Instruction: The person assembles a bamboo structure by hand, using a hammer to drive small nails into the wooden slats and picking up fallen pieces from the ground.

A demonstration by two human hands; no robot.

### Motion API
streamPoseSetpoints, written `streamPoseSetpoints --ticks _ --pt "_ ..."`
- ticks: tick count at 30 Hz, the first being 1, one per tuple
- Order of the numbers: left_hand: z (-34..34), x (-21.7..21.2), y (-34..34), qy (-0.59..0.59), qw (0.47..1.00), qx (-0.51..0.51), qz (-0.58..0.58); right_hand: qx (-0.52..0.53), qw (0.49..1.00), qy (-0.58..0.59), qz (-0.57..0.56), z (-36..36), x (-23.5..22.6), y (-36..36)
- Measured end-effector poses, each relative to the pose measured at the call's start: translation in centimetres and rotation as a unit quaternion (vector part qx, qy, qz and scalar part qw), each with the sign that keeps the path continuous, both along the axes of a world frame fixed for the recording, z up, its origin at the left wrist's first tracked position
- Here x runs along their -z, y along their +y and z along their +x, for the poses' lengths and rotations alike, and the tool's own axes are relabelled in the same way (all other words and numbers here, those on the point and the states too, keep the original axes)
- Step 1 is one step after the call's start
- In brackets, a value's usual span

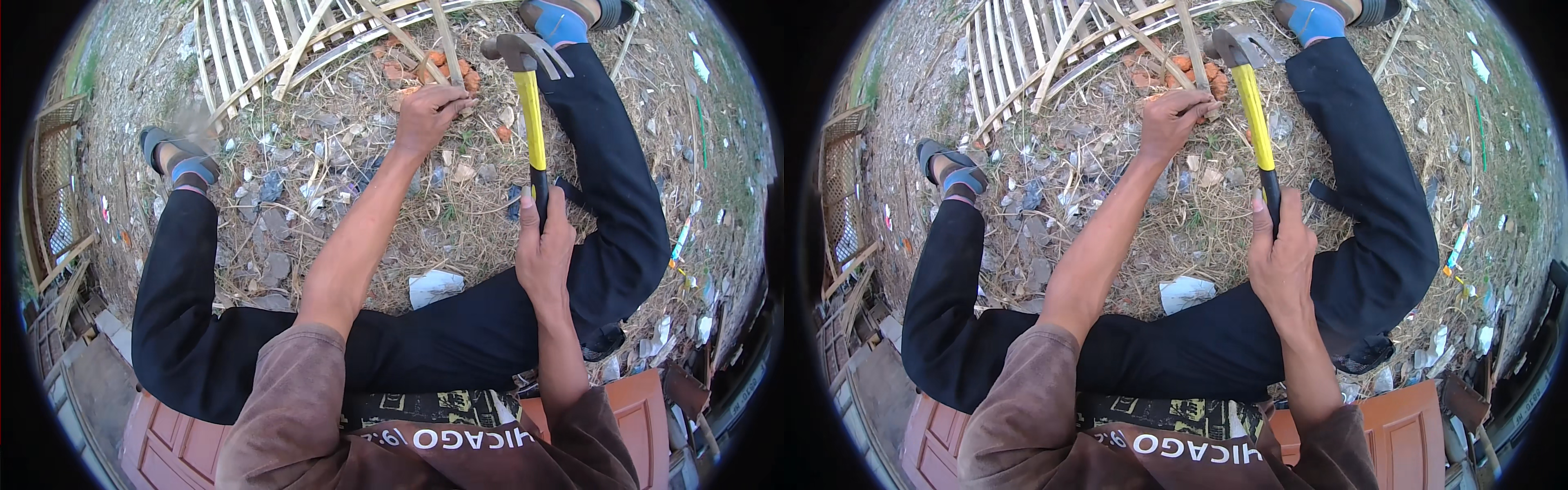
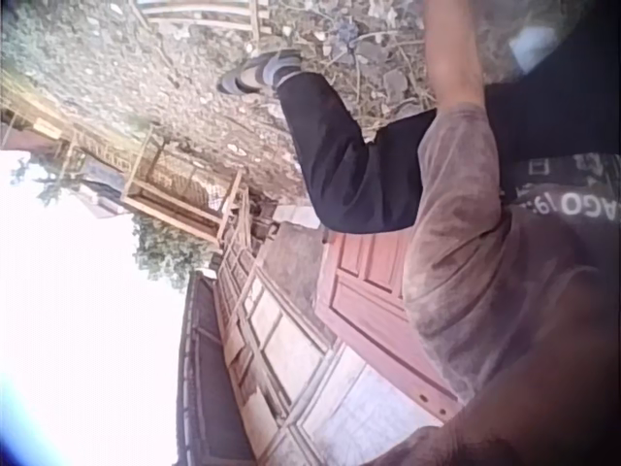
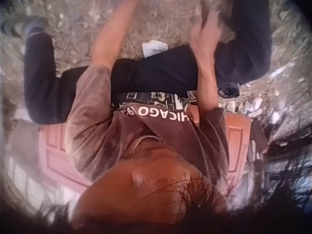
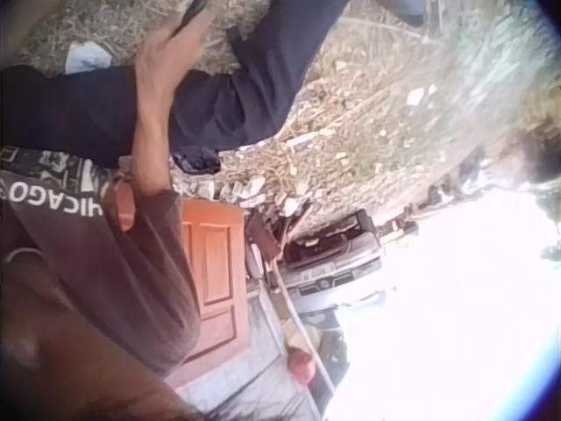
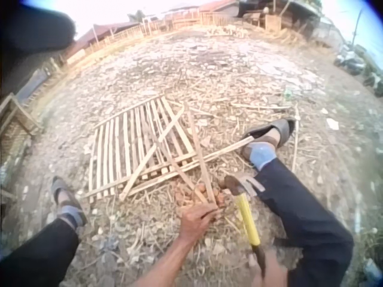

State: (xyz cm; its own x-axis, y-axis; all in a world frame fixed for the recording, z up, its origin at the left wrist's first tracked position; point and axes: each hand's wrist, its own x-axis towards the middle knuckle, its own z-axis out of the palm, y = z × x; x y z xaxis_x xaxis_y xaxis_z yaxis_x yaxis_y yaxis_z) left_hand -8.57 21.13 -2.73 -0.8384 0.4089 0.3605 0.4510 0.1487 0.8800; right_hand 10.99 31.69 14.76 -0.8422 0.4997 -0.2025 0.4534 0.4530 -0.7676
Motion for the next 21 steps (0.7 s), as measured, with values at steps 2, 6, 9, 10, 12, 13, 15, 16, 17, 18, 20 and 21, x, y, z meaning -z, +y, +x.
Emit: streamPoseSetpoints --ticks 2,6,9,10,12,13,15,16,17,18,20,21 --pt "-0.1 0.1 0.1 0.028 1.000 -0.001 -0.006 -0.016 0.999 0.011 0.028 0.4 1.8 0.0" --pt "0.1 -0.1 -0.2 0.015 1.000 0.008 -0.021 -0.039 0.996 -0.059 0.049 0.8 3.0 -0.1" --pt "-0.2 -0.1 -0.1 0.079 0.997 -0.007 -0.025 -0.006 1.000 0.010 0.023 0.0 0.2 0.0" --pt "-0.1 -0.2 -0.3 0.078 0.997 -0.006 -0.026 -0.005 1.000 0.009 0.022 0.3 0.3 -0.3" --pt "0.0 -0.6 0.0 0.069 0.997 -0.004 -0.027 0.008 0.999 0.031 0.036 0.8 1.2 -0.6" --pt "0.2 -0.8 0.1 0.070 0.997 -0.004 -0.025 -0.003 0.999 -0.007 0.035 1.2 2.8 -0.5" --pt "0.3 -1.2 -0.2 0.051 0.997 0.000 -0.053 -0.001 0.999 -0.016 0.032 1.2 3.0 -0.5" --pt "-0.1 -1.4 0.2 0.053 0.997 0.000 -0.053 0.002 0.999 -0.027 0.029 1.2 3.0 -0.5" --pt "-0.1 -1.1 0.2 0.075 0.996 -0.004 -0.051 0.006 0.999 0.007 0.033 1.0 2.4 -0.5" --pt "-0.3 -0.9 0.2 0.100 0.994 -0.006 -0.047 0.010 0.999 0.001 0.031 0.1 1.0 -0.4" --pt "0.1 -0.8 -0.2 0.102 0.994 0.004 -0.038 0.009 0.999 0.019 0.033 0.1 0.4 -0.2" --pt "0.1 -1.0 -0.2 0.113 0.992 0.007 -0.049 0.011 0.999 0.019 0.034 0.2 0.4 -0.1"
